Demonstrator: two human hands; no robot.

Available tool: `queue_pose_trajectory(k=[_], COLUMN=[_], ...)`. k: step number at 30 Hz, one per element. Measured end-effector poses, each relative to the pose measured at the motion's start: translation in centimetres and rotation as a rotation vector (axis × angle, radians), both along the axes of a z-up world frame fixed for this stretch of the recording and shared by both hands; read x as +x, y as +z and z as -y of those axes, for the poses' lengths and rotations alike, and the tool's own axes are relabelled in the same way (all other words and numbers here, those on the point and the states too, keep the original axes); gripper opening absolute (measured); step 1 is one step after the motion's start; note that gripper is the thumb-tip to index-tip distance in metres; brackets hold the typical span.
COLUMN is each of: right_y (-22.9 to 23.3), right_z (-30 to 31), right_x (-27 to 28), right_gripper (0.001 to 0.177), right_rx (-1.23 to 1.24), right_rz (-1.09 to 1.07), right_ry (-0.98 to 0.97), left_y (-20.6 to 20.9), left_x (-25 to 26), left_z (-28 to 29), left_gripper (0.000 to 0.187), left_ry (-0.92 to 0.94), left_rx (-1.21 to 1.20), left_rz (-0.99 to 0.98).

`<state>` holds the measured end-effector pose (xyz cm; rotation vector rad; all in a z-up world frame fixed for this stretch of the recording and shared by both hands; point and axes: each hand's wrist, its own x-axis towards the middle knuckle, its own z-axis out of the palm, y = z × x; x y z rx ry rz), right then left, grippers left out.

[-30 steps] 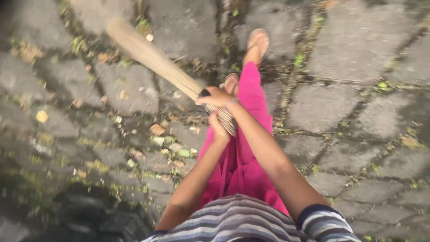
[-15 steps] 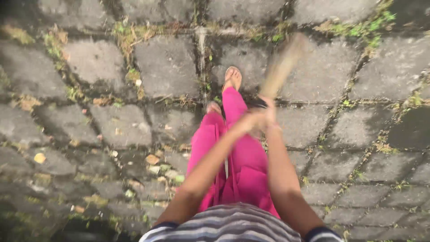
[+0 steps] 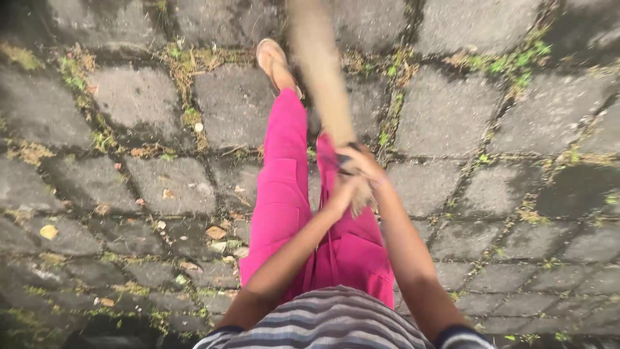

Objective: Sweeping leaves and debris from a stone-paved outdoor area using a broom.

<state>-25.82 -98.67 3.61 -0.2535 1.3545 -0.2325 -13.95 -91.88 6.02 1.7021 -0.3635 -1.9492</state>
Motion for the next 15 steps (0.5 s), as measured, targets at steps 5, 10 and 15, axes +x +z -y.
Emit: queue_pose_trajectory(k=[5, 10, 15], right_y=[-0.4, -10.9, -5.2], right_z=[1.9, 6.8, 17.5], right_x=[-7.2, 1.2, 19.9], right_gripper=[0.036, 0.032, 0.029], right_rx=[0.101, -0.069, 0.145], right_rz=[-0.150, -0.056, 0.039], right_ry=[-0.684, -0.543, -0.320], left_y=[-5.6, -8.6, -3.1], left_x=[-7.3, 3.8, 19.5], left_z=[6.2, 14.1, 15.7], left_gripper=[0.034, 0.032, 0.037], left_ry=[-0.467, -0.135, 0.281], left_rx=[0.383, 0.425, 0.306], left_rz=[-0.505, -0.612, -0.306])
